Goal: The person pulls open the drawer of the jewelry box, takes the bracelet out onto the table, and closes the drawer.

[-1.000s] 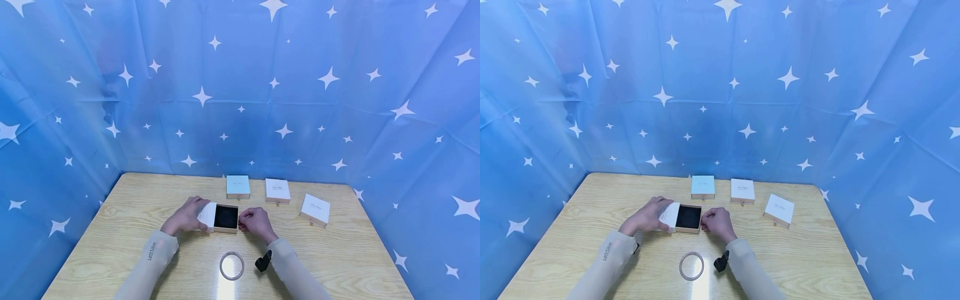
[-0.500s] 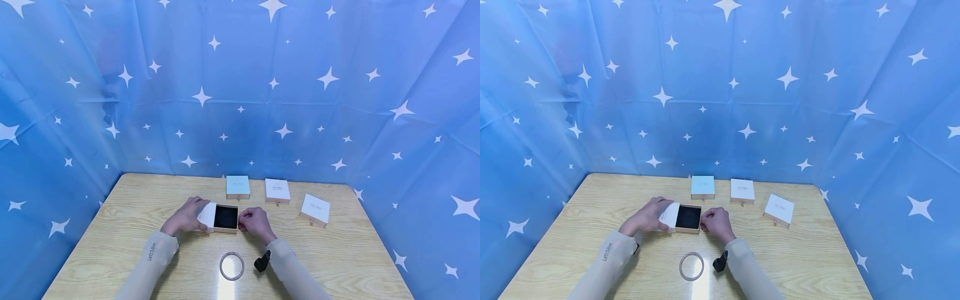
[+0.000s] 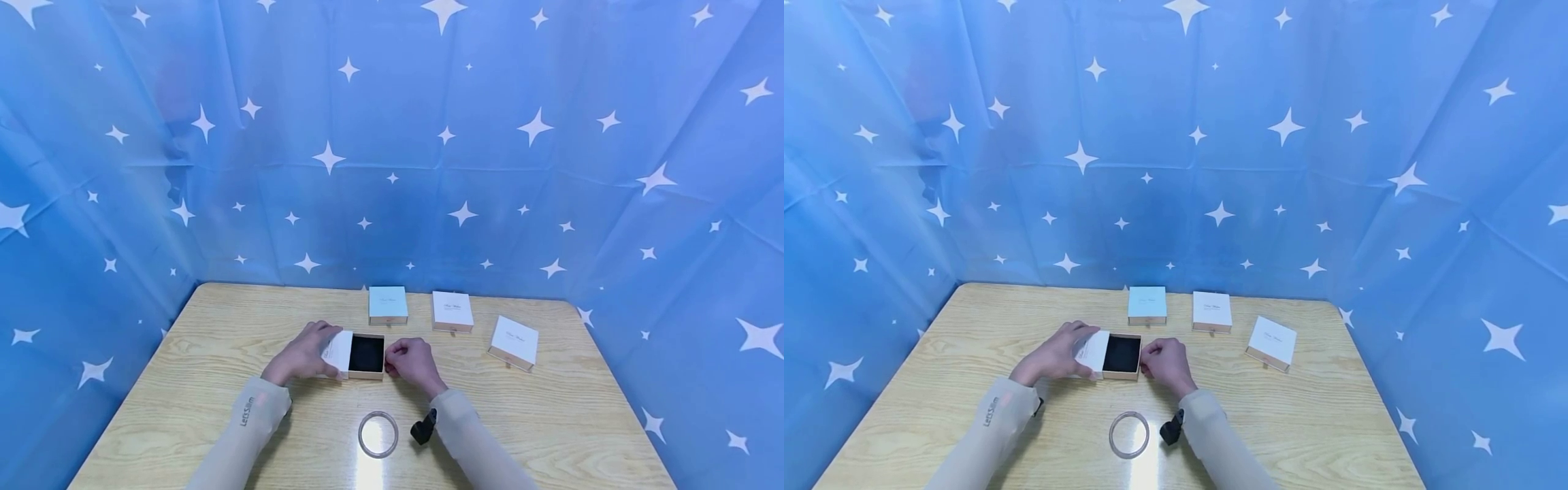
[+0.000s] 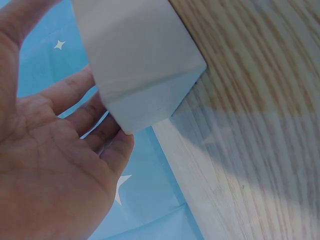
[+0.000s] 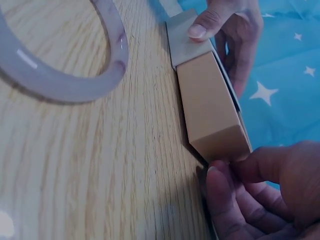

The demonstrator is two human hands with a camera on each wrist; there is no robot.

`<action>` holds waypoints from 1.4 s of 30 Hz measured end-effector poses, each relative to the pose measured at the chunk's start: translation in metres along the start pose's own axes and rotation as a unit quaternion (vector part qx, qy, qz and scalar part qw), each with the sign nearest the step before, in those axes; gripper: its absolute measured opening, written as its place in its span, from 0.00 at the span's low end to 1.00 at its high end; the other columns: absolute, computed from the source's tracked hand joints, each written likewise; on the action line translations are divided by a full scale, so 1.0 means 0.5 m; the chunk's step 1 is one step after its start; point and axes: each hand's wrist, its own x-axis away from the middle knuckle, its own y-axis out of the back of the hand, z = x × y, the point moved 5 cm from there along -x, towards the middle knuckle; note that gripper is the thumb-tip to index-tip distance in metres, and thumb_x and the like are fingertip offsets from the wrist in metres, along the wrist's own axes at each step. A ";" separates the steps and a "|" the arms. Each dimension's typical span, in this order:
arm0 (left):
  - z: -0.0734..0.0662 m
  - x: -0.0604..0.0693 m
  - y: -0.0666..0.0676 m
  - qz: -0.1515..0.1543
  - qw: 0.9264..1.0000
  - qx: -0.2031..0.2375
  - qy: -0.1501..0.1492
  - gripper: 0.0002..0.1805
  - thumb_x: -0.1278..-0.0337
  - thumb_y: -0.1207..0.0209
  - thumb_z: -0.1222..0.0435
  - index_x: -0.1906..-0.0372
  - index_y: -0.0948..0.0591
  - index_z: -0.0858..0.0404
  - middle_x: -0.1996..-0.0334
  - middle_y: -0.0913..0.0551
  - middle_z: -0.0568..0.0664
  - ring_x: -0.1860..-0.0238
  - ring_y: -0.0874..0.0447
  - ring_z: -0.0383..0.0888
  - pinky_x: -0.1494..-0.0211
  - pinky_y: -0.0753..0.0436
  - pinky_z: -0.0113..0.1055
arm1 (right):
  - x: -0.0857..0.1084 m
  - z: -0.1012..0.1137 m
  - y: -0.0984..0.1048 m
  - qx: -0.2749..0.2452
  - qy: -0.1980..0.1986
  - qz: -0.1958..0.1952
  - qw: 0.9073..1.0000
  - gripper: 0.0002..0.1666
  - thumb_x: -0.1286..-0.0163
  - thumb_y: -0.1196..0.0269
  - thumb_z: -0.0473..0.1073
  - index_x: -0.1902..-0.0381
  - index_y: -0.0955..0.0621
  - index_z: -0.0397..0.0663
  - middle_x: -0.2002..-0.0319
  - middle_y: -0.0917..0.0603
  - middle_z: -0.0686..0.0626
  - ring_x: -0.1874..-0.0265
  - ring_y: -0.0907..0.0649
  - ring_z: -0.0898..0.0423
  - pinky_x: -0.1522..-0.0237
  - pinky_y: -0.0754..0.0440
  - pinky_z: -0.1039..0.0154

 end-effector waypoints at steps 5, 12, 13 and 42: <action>-0.002 -0.001 0.000 0.000 1.000 0.003 -0.005 0.57 0.68 0.16 0.54 0.25 0.29 0.58 0.32 0.26 0.53 0.30 0.32 0.54 0.27 0.27 0.55 | 0.000 0.011 -0.007 0.000 0.009 0.003 1.000 0.08 0.30 0.39 0.33 0.67 0.13 0.41 0.73 0.11 0.43 0.77 0.12 0.55 0.71 0.13 0.63; 0.000 0.000 0.002 0.001 1.000 0.002 -0.001 0.57 0.69 0.16 0.55 0.25 0.29 0.58 0.32 0.26 0.53 0.30 0.32 0.54 0.27 0.27 0.54 | -0.001 0.018 -0.017 0.011 0.011 0.004 1.000 0.08 0.29 0.39 0.34 0.67 0.13 0.41 0.74 0.11 0.46 0.77 0.12 0.56 0.73 0.15 0.64; 0.000 0.000 0.003 0.001 1.000 0.001 -0.002 0.57 0.69 0.16 0.54 0.25 0.29 0.58 0.33 0.26 0.53 0.30 0.31 0.54 0.27 0.27 0.54 | -0.002 0.019 -0.018 0.012 0.012 0.004 1.000 0.08 0.29 0.39 0.34 0.67 0.13 0.41 0.74 0.11 0.46 0.77 0.12 0.56 0.73 0.15 0.65; -0.004 0.002 0.004 -0.007 1.000 0.000 -0.005 0.56 0.69 0.16 0.57 0.26 0.28 0.59 0.35 0.25 0.53 0.32 0.30 0.54 0.28 0.26 0.53 | -0.011 0.040 -0.056 0.007 0.018 0.017 1.000 0.08 0.30 0.39 0.32 0.68 0.14 0.42 0.75 0.12 0.47 0.78 0.13 0.57 0.72 0.13 0.64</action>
